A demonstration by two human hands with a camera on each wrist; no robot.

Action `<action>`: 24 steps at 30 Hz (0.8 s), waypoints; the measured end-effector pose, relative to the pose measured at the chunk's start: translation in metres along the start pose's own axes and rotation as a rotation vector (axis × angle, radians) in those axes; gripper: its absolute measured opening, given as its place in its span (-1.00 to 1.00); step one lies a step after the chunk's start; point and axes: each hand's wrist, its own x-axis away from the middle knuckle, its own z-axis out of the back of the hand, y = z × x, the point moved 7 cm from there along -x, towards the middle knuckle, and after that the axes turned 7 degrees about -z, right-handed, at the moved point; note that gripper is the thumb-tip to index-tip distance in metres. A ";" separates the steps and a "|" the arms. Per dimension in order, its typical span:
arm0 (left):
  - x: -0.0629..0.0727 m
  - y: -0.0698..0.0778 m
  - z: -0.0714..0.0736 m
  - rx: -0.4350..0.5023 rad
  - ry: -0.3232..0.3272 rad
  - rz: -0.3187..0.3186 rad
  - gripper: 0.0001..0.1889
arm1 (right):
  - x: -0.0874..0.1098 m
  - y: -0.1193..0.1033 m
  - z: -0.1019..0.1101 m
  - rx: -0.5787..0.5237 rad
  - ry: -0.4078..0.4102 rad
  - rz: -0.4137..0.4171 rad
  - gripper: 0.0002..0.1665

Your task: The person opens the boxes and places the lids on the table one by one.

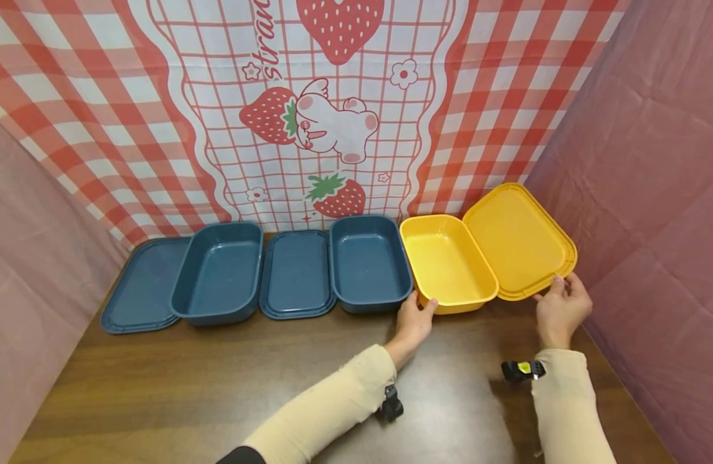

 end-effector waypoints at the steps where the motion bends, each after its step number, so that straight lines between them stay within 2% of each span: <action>1: 0.000 0.000 0.000 0.001 -0.001 0.000 -0.42 | 0.000 0.001 0.000 0.005 0.002 -0.011 -0.82; 13: 0.001 0.000 0.000 0.012 -0.007 -0.009 -0.43 | -0.002 0.015 0.004 0.032 0.005 -0.105 -0.76; 24: 0.001 0.000 0.001 0.015 -0.001 -0.010 -0.43 | -0.008 0.031 0.009 0.004 0.010 -0.181 -0.85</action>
